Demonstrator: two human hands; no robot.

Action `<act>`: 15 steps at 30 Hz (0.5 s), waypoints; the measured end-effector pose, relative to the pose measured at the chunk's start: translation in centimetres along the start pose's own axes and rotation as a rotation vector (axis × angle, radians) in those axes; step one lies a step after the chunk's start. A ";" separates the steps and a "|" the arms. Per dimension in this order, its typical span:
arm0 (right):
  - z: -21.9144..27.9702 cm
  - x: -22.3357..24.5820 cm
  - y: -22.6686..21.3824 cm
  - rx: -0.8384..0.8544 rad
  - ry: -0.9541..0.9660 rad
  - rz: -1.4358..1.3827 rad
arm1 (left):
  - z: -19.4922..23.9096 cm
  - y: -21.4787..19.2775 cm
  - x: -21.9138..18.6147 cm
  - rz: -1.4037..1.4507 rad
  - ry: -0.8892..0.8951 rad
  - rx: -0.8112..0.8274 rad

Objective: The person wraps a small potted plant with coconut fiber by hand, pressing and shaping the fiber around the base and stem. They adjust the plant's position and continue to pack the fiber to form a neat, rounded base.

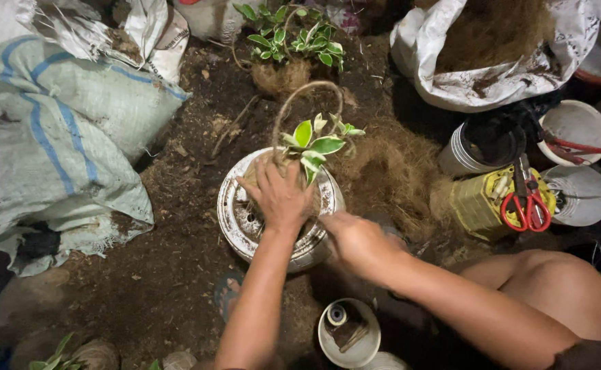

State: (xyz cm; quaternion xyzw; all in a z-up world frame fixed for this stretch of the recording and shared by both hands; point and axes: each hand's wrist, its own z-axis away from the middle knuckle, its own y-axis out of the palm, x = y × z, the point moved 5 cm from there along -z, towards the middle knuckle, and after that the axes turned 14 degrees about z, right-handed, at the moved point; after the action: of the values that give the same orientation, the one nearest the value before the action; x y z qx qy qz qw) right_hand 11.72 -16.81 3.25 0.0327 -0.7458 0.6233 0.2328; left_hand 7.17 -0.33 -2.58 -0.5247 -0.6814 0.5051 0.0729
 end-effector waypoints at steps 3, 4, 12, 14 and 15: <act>-0.1 0.8 2.7 0.208 0.023 0.060 | -0.2 0.4 -0.4 -0.010 -0.023 0.070; 0.0 0.8 3.3 0.313 0.062 0.073 | -0.3 0.2 -0.6 0.010 -0.016 0.051; -1.9 0.6 -0.9 0.182 0.021 0.014 | 0.0 0.8 -0.9 -0.040 0.027 0.353; -3.1 0.6 -1.3 0.207 0.041 0.015 | -0.1 1.3 -1.3 -0.101 0.038 0.371; -3.6 0.8 -1.5 0.178 0.017 -0.008 | -0.2 1.2 -1.7 -0.152 0.083 0.302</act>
State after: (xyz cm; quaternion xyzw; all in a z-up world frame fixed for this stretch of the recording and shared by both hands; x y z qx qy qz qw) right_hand 12.63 -13.55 5.37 0.0510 -0.6853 0.6865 0.2375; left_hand 8.80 -1.57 -2.65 -0.4751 -0.6318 0.5727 0.2170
